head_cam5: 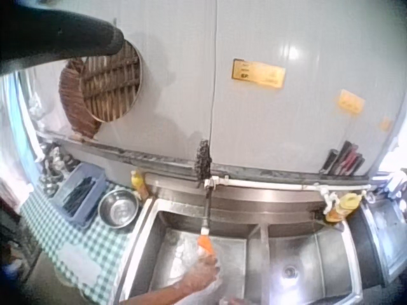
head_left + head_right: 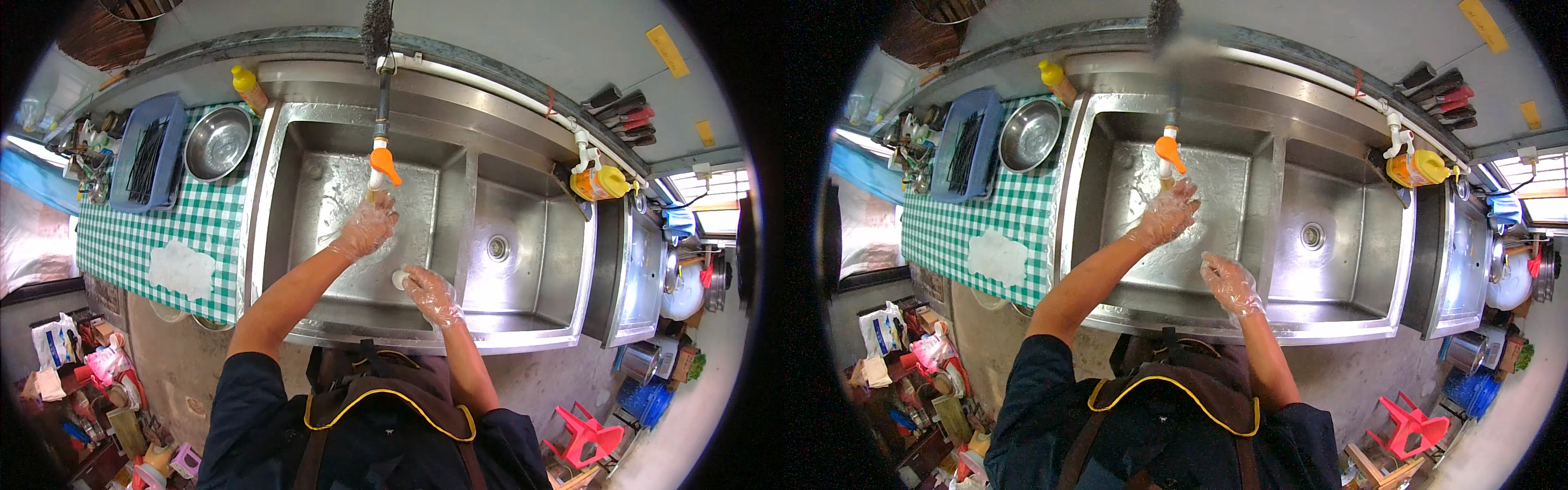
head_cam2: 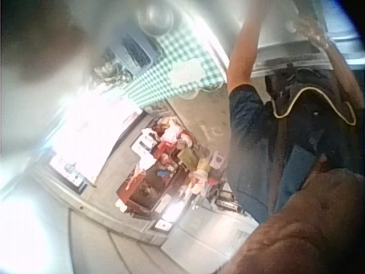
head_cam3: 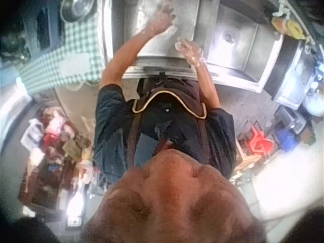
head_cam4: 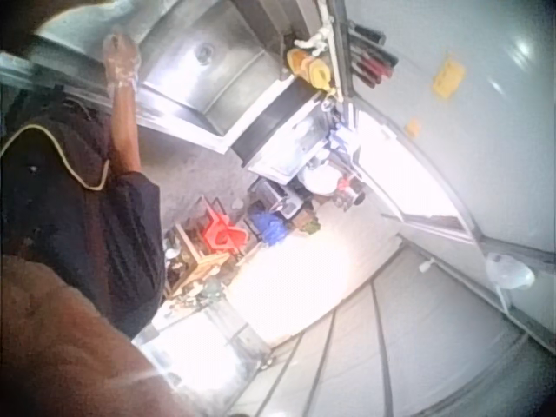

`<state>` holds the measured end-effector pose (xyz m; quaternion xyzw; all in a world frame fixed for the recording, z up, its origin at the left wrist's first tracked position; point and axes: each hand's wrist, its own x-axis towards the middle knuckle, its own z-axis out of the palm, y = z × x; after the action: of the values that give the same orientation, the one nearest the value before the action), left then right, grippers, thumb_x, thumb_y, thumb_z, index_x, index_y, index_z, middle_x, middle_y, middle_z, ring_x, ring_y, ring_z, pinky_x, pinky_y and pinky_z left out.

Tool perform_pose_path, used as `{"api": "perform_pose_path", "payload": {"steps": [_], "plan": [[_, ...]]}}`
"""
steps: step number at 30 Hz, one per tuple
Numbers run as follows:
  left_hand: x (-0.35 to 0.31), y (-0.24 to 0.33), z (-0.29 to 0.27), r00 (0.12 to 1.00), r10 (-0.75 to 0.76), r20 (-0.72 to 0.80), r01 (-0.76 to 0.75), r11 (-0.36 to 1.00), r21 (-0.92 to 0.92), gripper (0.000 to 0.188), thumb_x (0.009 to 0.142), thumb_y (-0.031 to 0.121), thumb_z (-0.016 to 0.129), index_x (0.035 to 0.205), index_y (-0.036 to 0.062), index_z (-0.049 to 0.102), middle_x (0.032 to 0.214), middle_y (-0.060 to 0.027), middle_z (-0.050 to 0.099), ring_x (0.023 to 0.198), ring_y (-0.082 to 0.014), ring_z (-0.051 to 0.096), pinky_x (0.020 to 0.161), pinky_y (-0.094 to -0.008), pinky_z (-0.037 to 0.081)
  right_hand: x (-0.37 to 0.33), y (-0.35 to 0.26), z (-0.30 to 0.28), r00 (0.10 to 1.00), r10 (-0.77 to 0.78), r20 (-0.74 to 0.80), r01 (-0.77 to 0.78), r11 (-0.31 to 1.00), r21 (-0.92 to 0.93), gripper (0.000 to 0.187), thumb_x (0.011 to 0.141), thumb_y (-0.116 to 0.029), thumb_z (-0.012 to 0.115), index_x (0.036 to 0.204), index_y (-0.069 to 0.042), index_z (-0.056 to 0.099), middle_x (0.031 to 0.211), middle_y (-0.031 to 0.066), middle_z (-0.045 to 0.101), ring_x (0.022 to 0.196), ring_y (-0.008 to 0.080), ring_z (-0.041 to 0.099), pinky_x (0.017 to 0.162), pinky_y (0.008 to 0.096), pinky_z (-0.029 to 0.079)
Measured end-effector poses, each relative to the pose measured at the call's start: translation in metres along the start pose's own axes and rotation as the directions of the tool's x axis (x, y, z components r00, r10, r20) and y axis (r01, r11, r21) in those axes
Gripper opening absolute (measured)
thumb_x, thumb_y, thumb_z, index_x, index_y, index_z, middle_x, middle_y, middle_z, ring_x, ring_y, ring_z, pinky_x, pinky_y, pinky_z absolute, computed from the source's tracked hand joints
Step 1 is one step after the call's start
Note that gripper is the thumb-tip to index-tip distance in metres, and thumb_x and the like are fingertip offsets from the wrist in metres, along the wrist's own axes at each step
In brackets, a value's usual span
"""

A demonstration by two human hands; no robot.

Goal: The person mixes shredded cabbage in a large metal bowl using gloved hands, adding seasoning from small containers. They then walk to the sink and wash their hands.

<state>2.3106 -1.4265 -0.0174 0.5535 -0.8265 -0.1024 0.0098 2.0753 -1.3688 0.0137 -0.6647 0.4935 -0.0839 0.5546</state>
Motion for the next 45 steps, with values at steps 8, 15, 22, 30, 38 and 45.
{"api": "perform_pose_path", "payload": {"steps": [8, 15, 22, 30, 38, 45], "plan": [[-0.013, -0.013, 0.019, 0.974, -0.202, -0.1, 0.145, 0.9, -0.41, 0.038, 0.092, 0.028, 0.06, 0.123, 0.0059, 0.058, 0.12, -0.0147, 0.063, 0.111, -0.0325, 0.06, 0.091, -0.0435, 0.051, 0.008, -0.03, 0.006, 0.998, -0.039, 0.04, 0.042, 0.996, -0.074, 0.041, 0.093, -0.024, 0.057, 0.125, 0.001, 0.059, 0.12, 0.0223, 0.064, 0.107, 0.0321, 0.064, 0.094, 0.0383, 0.048], [-0.003, -0.037, 0.071, 0.872, -0.489, -0.005, 0.251, 0.455, -0.855, 0.025, 0.098, 0.028, 0.051, 0.1, 0.0066, 0.064, 0.08, -0.017, 0.068, 0.067, -0.0307, 0.067, 0.064, -0.0434, 0.054, 0.012, -0.02, 0.019, 0.993, -0.095, 0.073, 0.099, 0.993, -0.066, 0.039, 0.093, -0.024, 0.056, 0.123, 0.001, 0.059, 0.119, 0.0226, 0.063, 0.109, 0.0343, 0.062, 0.096, 0.0385, 0.047], [0.023, -0.02, 0.036, 0.592, -0.474, 0.652, 0.233, -0.673, -0.702, 0.021, 0.1, 0.024, 0.053, 0.107, 0.0056, 0.061, 0.084, -0.008, 0.068, 0.069, -0.0186, 0.067, 0.061, -0.0287, 0.056, 0.003, -0.016, 0.009, 0.997, -0.062, 0.044, 0.066, 0.993, -0.098, 0.038, 0.093, -0.024, 0.057, 0.122, 0.001, 0.06, 0.118, 0.022, 0.064, 0.109, 0.0351, 0.062, 0.095, 0.0386, 0.047], [0.005, -0.062, 0.116, 0.972, -0.228, -0.063, -0.236, -0.948, -0.214, 0.077, 0.093, 0.069, 0.033, 0.137, 0.0066, 0.043, 0.127, -0.0156, 0.055, 0.118, -0.0307, 0.054, 0.096, -0.0435, 0.042, 0.004, -0.009, 0.026, 0.993, -0.059, 0.099, 0.069, 0.993, -0.099, 0.038, 0.093, -0.024, 0.058, 0.123, -0.002, 0.06, 0.118, 0.0212, 0.064, 0.109, 0.0343, 0.062, 0.095, 0.0388, 0.047], [0.01, -0.033, 0.057, 0.924, -0.27, 0.272, -0.15, -0.908, -0.391, 0.112, 0.071, 0.092, 0.035, 0.151, 0.0143, 0.031, 0.147, -0.0144, 0.04, 0.133, -0.0326, 0.038, 0.108, -0.065, 0.019, 0.01, 0.004, 0.022, 0.993, -0.053, 0.105, 0.066, 0.99, -0.121, 0.039, 0.095, -0.026, 0.055, 0.124, -0.001, 0.059, 0.118, 0.021, 0.064, 0.111, 0.0325, 0.062, 0.095, 0.038, 0.047], [-0.028, -0.042, 0.051, 0.834, -0.456, 0.31, -0.314, -0.855, -0.412, 0.109, 0.079, 0.085, 0.036, 0.149, 0.0017, 0.025, 0.15, -0.0212, 0.035, 0.14, -0.0349, 0.03, 0.114, -0.0498, 0.02, 0.115, 0.024, 0.048, 0.976, -0.109, 0.191, 0.062, 0.969, 0.239, 0.031, 0.096, -0.022, 0.057, 0.119, -0.002, 0.061, 0.098, 0.0073, 0.066, 0.087, 0.0162, 0.065, 0.076, 0.0296, 0.052]]}}
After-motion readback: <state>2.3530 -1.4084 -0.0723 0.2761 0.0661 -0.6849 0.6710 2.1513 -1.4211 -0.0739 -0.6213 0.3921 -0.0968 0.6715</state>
